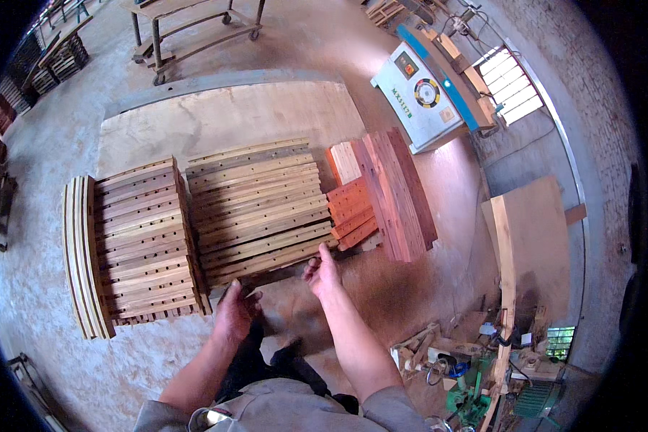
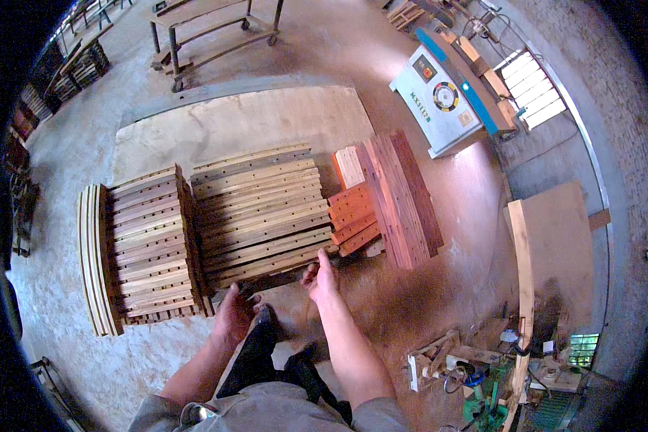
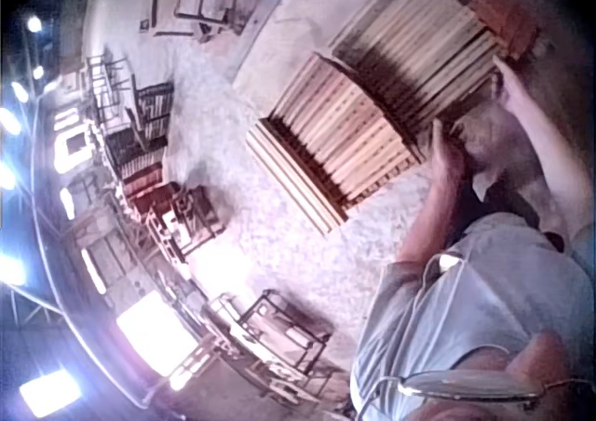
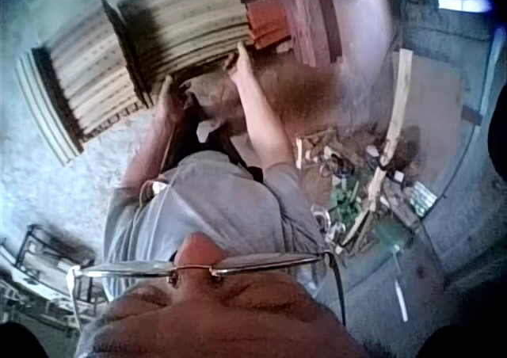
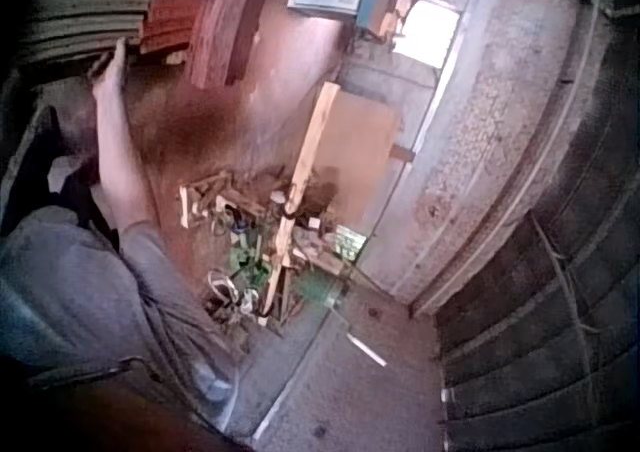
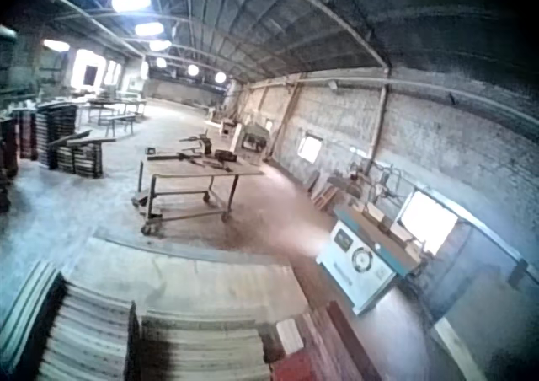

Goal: The person repeatedly picks up wooden slats from a table, places them on a drill press, and drills holes into them. After drilling, the person removes the slat and places it back on the table. This cycle is repeated multiple times throughout the video.

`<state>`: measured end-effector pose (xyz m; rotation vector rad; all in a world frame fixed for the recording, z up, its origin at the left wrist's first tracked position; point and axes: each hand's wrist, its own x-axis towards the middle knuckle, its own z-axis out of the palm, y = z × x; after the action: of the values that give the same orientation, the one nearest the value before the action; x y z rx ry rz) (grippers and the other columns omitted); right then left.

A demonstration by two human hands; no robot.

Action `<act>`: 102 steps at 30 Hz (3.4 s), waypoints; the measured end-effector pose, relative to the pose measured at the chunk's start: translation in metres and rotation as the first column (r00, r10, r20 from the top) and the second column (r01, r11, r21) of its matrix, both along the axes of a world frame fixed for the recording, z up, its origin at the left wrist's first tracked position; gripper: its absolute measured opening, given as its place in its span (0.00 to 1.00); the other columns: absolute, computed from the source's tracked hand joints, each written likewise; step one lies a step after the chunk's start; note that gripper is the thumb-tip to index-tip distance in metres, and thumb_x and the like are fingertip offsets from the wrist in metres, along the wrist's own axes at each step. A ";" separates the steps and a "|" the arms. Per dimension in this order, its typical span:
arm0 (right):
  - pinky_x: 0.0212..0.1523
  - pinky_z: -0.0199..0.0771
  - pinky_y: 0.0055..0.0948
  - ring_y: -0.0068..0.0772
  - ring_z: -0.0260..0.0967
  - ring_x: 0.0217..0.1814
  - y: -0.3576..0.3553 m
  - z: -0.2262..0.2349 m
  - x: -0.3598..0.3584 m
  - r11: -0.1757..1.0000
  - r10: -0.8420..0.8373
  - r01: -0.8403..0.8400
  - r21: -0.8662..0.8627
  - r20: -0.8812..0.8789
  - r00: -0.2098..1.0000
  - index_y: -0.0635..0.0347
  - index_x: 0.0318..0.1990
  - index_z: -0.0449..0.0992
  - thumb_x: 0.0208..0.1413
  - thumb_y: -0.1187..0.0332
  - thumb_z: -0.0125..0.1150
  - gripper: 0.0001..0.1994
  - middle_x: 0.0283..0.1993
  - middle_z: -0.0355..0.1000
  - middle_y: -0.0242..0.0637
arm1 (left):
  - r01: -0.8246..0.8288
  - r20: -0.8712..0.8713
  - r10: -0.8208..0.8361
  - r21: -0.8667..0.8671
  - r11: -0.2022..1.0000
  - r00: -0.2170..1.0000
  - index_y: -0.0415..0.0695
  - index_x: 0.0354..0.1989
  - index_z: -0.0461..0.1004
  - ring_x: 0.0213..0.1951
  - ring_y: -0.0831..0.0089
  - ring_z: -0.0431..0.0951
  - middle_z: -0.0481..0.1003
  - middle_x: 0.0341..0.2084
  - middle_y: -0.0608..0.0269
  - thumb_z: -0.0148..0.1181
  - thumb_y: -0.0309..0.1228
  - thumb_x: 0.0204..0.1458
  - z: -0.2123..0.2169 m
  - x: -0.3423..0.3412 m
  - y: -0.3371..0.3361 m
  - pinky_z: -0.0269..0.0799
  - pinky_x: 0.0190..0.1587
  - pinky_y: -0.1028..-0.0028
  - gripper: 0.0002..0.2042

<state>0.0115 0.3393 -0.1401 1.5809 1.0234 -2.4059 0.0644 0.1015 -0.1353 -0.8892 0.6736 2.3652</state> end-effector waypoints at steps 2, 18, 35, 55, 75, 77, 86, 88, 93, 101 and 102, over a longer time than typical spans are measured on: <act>0.19 0.56 0.31 0.26 0.55 0.16 0.001 0.001 0.003 1.000 0.018 -0.018 -0.001 -0.017 1.000 0.45 0.31 0.63 0.55 0.45 0.61 0.18 0.16 0.58 0.24 | -0.025 -0.008 0.024 -0.042 0.999 1.000 0.50 0.46 0.71 0.38 0.68 0.77 0.77 0.38 0.66 0.55 0.46 0.59 -0.005 -0.004 -0.003 0.70 0.35 0.68 0.15; 0.22 0.68 0.34 0.32 0.71 0.28 0.004 0.017 0.068 0.977 0.180 -0.170 0.130 -0.069 0.981 0.51 0.42 0.68 0.56 0.46 0.59 0.20 0.29 0.70 0.33 | -0.026 0.204 0.050 -0.119 0.993 0.978 0.56 0.44 0.70 0.33 0.71 0.74 0.74 0.34 0.70 0.54 0.53 0.56 0.020 0.071 0.000 0.65 0.30 0.75 0.16; 0.34 0.77 0.38 0.37 0.75 0.37 0.192 0.121 0.410 0.912 -0.210 0.359 0.198 -0.528 0.823 0.53 0.47 0.69 0.62 0.53 0.52 0.15 0.43 0.74 0.41 | 0.436 -0.192 -0.445 -0.089 0.896 0.875 0.54 0.43 0.73 0.37 0.66 0.77 0.76 0.33 0.66 0.54 0.45 0.58 0.100 0.220 0.208 0.69 0.34 0.70 0.11; 0.32 0.73 0.33 0.36 0.75 0.40 0.347 0.185 0.820 0.346 -0.642 0.933 0.098 -0.700 0.311 0.54 0.46 0.71 0.60 0.56 0.57 0.14 0.40 0.75 0.40 | 0.915 -0.592 -0.785 -0.188 0.356 0.184 0.53 0.44 0.69 0.34 0.71 0.75 0.76 0.32 0.69 0.53 0.48 0.59 0.169 0.476 0.589 0.69 0.36 0.74 0.14; 0.26 0.68 0.30 0.32 0.69 0.27 0.476 0.214 1.042 -0.195 -0.807 0.958 0.209 -0.589 -0.036 0.53 0.41 0.73 0.62 0.63 0.54 0.06 0.30 0.74 0.34 | 0.899 -0.569 -0.790 -0.188 0.395 0.228 0.46 0.42 0.72 0.35 0.71 0.76 0.74 0.30 0.66 0.62 0.42 0.54 0.123 0.597 0.957 0.73 0.38 0.73 0.15; 0.26 0.68 0.31 0.32 0.69 0.27 0.471 0.202 1.064 -0.223 -0.820 0.959 0.176 -0.566 -0.087 0.53 0.40 0.72 0.62 0.63 0.53 0.06 0.30 0.73 0.34 | 0.893 -0.590 -0.785 -0.228 0.388 0.190 0.45 0.41 0.72 0.34 0.72 0.76 0.75 0.31 0.64 0.61 0.43 0.54 0.112 0.602 0.972 0.74 0.38 0.74 0.15; 0.26 0.70 0.36 0.35 0.68 0.24 0.479 0.161 1.152 -0.207 -0.845 0.965 0.163 -0.526 -0.092 0.56 0.39 0.71 0.62 0.62 0.51 0.08 0.28 0.71 0.36 | 0.772 -0.592 -0.786 -0.410 0.486 0.181 0.42 0.43 0.72 0.31 0.74 0.76 0.75 0.31 0.63 0.56 0.41 0.59 0.112 0.629 1.005 0.74 0.31 0.77 0.14; 0.26 0.70 0.37 0.36 0.68 0.25 0.482 0.156 1.163 -0.217 -0.876 0.965 0.144 -0.465 -0.127 0.56 0.39 0.71 0.62 0.62 0.51 0.08 0.28 0.71 0.37 | 0.789 -0.579 -0.795 -0.397 0.468 0.181 0.41 0.43 0.72 0.31 0.74 0.75 0.75 0.30 0.63 0.55 0.40 0.60 0.111 0.635 1.013 0.74 0.30 0.77 0.14; 0.26 0.71 0.38 0.38 0.69 0.25 0.482 0.140 1.183 -0.202 -0.903 0.967 0.156 -0.413 -0.122 0.57 0.40 0.71 0.62 0.63 0.52 0.08 0.28 0.71 0.38 | 0.799 -0.566 -0.799 -0.375 0.469 0.203 0.41 0.43 0.72 0.30 0.73 0.74 0.74 0.30 0.64 0.54 0.37 0.61 0.104 0.636 1.026 0.74 0.31 0.76 0.11; 0.25 0.71 0.39 0.37 0.69 0.25 0.471 0.121 1.190 -0.232 -0.922 0.961 0.150 -0.349 -0.168 0.58 0.39 0.71 0.61 0.63 0.53 0.08 0.27 0.71 0.38 | 0.745 -0.426 -0.875 -0.503 0.439 0.228 0.46 0.48 0.70 0.37 0.72 0.75 0.74 0.33 0.66 0.58 0.41 0.58 0.079 0.664 1.023 0.75 0.36 0.74 0.15; 0.25 0.71 0.38 0.37 0.68 0.25 0.471 0.119 1.189 -0.215 -0.925 0.962 0.168 -0.350 -0.145 0.56 0.38 0.71 0.61 0.63 0.52 0.08 0.27 0.71 0.37 | 0.757 -0.416 -0.883 -0.500 0.421 0.217 0.46 0.49 0.70 0.38 0.71 0.76 0.74 0.33 0.66 0.58 0.41 0.58 0.075 0.671 1.023 0.76 0.37 0.73 0.16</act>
<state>1.2005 0.8098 -0.0209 3.4729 -0.1771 -3.0785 0.7351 1.1247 -0.0606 0.3409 1.2692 1.4772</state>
